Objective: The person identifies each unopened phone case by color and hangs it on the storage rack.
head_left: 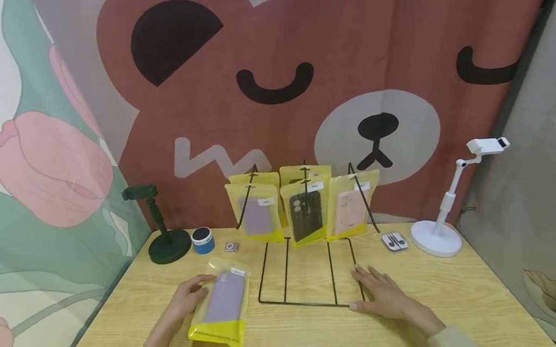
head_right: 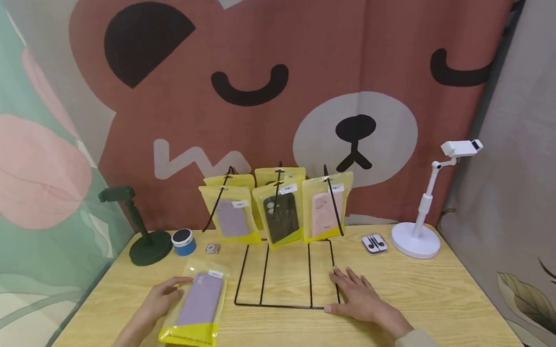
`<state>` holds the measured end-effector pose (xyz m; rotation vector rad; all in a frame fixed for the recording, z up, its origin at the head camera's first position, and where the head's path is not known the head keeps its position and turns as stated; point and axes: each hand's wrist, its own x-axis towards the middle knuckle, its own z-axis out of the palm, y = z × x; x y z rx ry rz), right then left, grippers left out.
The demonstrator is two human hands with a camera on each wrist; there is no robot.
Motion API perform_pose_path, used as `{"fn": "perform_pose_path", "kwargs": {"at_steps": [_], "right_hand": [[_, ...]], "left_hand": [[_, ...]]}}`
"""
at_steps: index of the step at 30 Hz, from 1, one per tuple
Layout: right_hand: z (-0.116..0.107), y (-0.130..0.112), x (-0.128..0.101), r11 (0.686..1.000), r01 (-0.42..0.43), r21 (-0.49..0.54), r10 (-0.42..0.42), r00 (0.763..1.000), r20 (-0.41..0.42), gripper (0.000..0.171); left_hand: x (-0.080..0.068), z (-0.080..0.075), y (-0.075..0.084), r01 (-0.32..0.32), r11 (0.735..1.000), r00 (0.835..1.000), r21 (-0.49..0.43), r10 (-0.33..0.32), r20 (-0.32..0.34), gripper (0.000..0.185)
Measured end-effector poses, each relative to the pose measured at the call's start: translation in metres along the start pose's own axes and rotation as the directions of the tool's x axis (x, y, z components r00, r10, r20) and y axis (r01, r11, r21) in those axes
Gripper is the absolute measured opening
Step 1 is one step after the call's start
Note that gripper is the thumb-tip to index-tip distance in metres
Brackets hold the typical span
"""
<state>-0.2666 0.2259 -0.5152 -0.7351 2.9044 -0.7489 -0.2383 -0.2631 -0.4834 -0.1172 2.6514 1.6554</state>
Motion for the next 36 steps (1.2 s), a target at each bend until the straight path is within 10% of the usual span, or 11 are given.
{"fn": "perform_pose_path", "kwargs": {"at_steps": [20, 36], "right_hand": [[-0.002, -0.003, -0.001, 1.0, 0.014, -0.006, -0.014, 1.0, -0.016, 0.087], [-0.001, -0.002, 0.0, 1.0, -0.004, -0.001, 0.004, 1.0, 0.0, 0.09]], "left_hand": [[-0.007, -0.005, 0.009, -0.135, 0.991, 0.985, 0.026, 0.131, 0.108, 0.036], [-0.047, -0.037, 0.045, -0.377, 0.926, 0.915, 0.01, 0.371, 0.156, 0.036]]}}
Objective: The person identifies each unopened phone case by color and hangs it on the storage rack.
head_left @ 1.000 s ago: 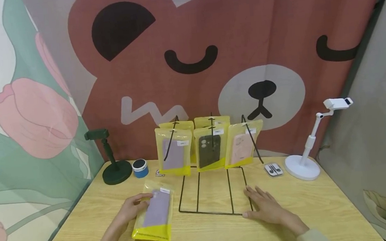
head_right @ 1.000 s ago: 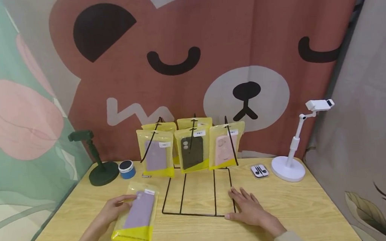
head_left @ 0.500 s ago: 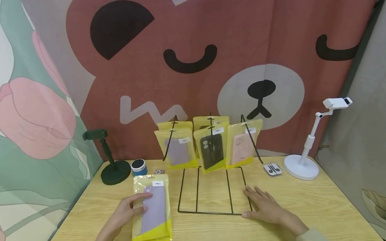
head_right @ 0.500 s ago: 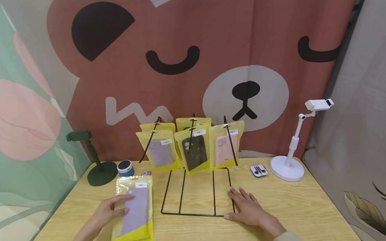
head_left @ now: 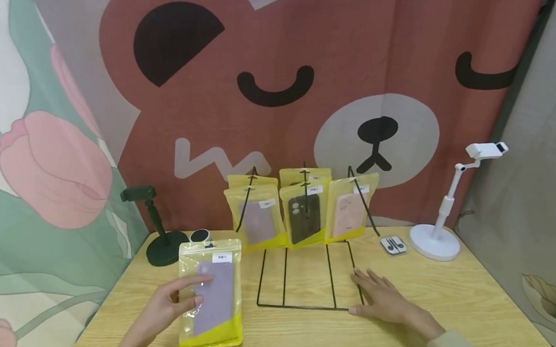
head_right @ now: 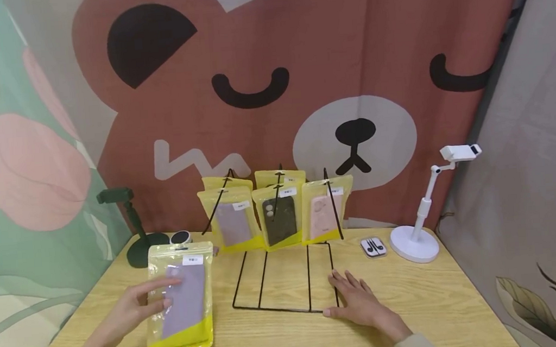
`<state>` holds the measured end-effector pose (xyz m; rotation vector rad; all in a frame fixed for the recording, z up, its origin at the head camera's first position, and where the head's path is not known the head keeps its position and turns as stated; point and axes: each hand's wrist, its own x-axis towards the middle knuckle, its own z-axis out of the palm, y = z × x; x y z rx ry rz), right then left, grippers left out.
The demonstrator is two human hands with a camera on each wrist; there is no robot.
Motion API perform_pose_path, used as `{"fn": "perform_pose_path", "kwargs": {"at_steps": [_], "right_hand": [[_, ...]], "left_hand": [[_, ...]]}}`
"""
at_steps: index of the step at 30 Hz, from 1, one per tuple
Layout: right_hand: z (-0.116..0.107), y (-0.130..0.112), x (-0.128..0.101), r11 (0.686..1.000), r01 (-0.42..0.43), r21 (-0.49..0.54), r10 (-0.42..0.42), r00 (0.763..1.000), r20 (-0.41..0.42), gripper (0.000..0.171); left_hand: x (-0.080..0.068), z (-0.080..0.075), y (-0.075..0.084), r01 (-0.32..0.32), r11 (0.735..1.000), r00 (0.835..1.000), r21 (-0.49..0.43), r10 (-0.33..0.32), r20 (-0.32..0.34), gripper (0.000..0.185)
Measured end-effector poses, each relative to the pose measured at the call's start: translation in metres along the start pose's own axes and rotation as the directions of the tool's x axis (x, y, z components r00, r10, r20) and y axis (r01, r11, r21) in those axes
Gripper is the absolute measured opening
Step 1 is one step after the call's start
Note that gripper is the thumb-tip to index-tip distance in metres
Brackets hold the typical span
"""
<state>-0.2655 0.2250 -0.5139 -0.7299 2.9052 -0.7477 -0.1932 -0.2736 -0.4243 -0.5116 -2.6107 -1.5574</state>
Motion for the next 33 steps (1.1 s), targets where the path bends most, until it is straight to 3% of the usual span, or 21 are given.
{"fn": "perform_pose_path", "kwargs": {"at_steps": [5, 8, 20, 30, 33], "right_hand": [[0.0, 0.0, -0.002, 1.0, -0.007, 0.009, 0.007, 1.0, 0.013, 0.09], [0.001, 0.0, -0.002, 1.0, -0.008, 0.01, 0.008, 1.0, 0.013, 0.09], [0.004, 0.005, -0.001, 1.0, 0.009, 0.002, -0.009, 1.0, -0.005, 0.089], [0.002, 0.002, -0.001, 1.0, 0.008, 0.009, -0.008, 1.0, -0.005, 0.089], [0.002, 0.002, -0.001, 1.0, 0.008, 0.012, -0.007, 1.0, -0.005, 0.089]], "left_hand": [[-0.007, 0.004, 0.008, -0.109, 0.993, 0.991, -0.033, 0.111, 0.071, 0.034], [-0.007, 0.006, 0.013, -0.139, 0.99, 0.987, -0.023, 0.14, 0.073, 0.033], [0.011, 0.01, 0.032, -0.257, 0.966, 0.961, -0.009, 0.257, 0.108, 0.035], [0.022, 0.011, 0.044, -0.263, 0.962, 0.952, -0.067, 0.27, 0.145, 0.034], [0.024, 0.011, 0.046, -0.238, 0.968, 0.958, -0.074, 0.247, 0.144, 0.034]]}}
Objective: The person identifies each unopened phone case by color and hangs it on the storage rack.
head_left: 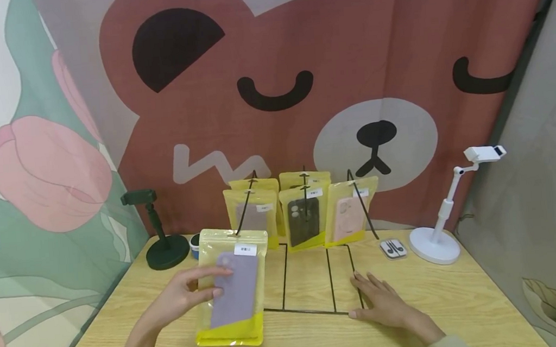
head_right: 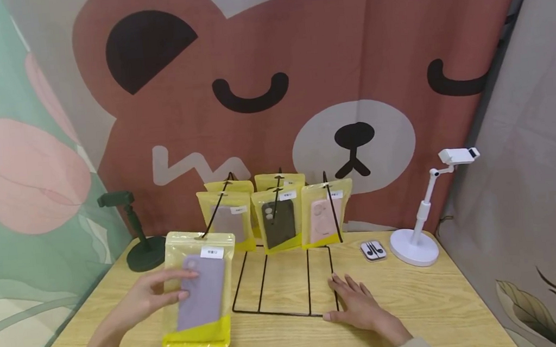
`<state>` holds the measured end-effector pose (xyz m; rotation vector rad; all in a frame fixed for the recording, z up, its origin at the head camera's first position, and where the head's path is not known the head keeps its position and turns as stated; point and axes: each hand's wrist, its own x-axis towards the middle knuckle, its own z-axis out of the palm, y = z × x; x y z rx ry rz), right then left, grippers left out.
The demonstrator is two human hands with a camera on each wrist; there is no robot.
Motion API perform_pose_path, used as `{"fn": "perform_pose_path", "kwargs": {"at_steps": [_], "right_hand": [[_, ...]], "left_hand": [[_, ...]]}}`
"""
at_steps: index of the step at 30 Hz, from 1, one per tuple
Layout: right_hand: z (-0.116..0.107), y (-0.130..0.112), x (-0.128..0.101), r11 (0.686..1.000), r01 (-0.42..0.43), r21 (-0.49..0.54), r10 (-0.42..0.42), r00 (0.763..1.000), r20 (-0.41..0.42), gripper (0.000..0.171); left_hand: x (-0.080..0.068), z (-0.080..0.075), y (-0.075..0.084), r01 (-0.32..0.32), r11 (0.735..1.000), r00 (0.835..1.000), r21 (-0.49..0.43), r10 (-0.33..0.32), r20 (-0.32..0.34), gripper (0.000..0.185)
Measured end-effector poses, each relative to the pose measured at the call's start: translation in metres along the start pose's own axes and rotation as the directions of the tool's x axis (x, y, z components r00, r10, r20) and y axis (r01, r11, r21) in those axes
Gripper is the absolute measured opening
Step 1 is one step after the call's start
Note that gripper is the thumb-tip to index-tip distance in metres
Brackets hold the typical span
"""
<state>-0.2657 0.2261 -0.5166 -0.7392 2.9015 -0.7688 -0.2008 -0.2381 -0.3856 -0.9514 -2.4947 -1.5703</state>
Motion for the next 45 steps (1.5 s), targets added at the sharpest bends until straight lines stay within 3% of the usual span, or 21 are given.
{"fn": "perform_pose_path", "kwargs": {"at_steps": [4, 11, 18, 28, 37, 45], "right_hand": [[0.001, 0.0, 0.0, 1.0, 0.007, -0.005, -0.007, 1.0, 0.002, 0.089], [0.002, 0.001, 0.001, 1.0, 0.008, -0.004, -0.008, 1.0, 0.002, 0.09], [0.001, 0.002, 0.0, 1.0, 0.003, -0.009, -0.003, 1.0, -0.008, 0.09], [0.001, -0.001, -0.002, 1.0, 0.011, 0.002, -0.011, 1.0, -0.002, 0.089], [-0.001, -0.001, -0.001, 1.0, 0.028, -0.004, -0.028, 0.999, -0.032, 0.087], [0.002, -0.001, -0.002, 0.999, 0.033, 0.004, -0.033, 0.999, -0.027, 0.087]], "left_hand": [[0.0, 0.0, -0.001, 0.01, 1.0, 1.0, -0.023, -0.01, 0.011, 0.033], [-0.006, 0.001, -0.002, -0.08, 0.992, 0.994, -0.101, 0.086, 0.06, 0.034], [-0.001, 0.0, 0.006, -0.131, 0.989, 0.99, -0.068, 0.134, 0.053, 0.036], [0.011, 0.001, 0.002, -0.011, 0.999, 0.999, -0.04, 0.013, 0.042, 0.033], [0.035, -0.004, -0.017, 0.054, 0.996, 0.998, -0.073, -0.052, 0.025, 0.036], [0.056, -0.002, -0.03, 0.112, 0.994, 0.993, -0.008, -0.112, -0.033, 0.035]]}}
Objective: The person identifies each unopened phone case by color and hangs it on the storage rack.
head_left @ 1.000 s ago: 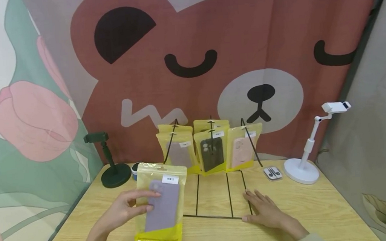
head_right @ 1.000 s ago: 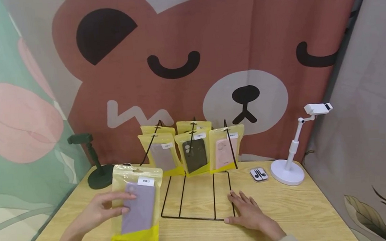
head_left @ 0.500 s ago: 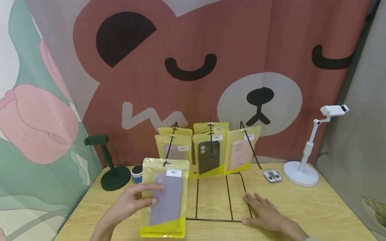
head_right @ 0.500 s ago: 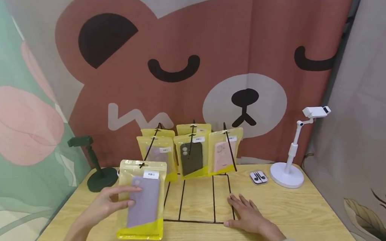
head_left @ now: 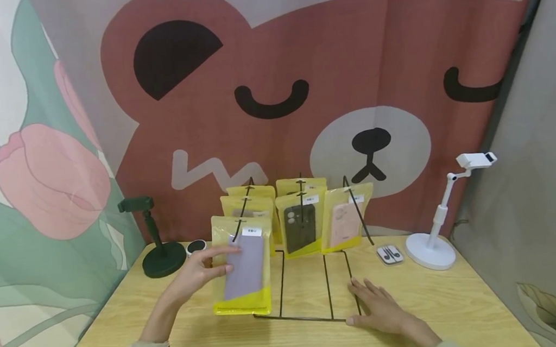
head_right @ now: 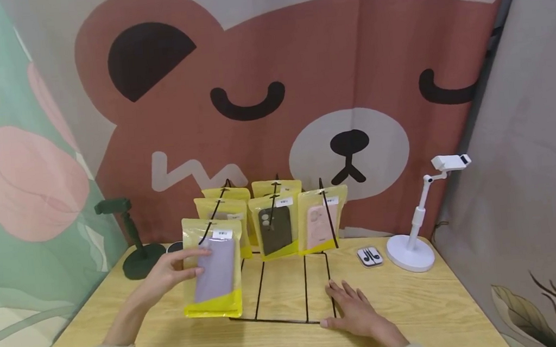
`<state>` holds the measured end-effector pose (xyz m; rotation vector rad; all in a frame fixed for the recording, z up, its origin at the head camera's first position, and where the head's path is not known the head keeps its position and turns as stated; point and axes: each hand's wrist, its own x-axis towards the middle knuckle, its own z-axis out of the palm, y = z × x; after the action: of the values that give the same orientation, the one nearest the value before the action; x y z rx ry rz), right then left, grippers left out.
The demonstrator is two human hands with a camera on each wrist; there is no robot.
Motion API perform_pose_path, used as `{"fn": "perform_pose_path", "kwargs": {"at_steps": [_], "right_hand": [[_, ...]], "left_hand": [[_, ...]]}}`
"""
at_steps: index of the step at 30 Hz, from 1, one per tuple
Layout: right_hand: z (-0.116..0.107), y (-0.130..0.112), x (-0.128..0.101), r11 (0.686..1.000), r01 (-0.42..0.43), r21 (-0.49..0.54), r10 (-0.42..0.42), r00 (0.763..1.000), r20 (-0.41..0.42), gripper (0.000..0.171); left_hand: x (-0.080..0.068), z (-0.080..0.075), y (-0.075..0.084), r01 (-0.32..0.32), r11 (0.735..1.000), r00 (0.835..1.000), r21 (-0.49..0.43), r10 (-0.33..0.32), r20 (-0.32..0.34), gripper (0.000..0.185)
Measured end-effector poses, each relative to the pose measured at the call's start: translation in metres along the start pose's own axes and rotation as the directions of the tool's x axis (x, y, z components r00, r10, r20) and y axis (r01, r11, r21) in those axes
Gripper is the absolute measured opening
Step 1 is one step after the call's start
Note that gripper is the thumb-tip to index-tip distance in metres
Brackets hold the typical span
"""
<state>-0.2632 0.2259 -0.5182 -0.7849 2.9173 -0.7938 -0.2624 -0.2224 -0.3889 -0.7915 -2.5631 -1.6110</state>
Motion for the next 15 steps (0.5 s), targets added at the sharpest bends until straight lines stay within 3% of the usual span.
{"fn": "perform_pose_path", "kwargs": {"at_steps": [9, 15], "right_hand": [[-0.001, -0.003, -0.001, 1.0, -0.009, 0.001, 0.009, 1.0, 0.018, 0.088], [0.0, -0.001, -0.001, 1.0, -0.009, -0.007, 0.009, 1.0, 0.0, 0.087]], "left_hand": [[0.021, -0.002, -0.01, -0.017, 0.998, 1.0, -0.064, 0.016, -0.018, 0.036], [0.027, -0.002, -0.013, -0.003, 0.999, 1.0, -0.042, 0.002, -0.022, 0.036]]}}
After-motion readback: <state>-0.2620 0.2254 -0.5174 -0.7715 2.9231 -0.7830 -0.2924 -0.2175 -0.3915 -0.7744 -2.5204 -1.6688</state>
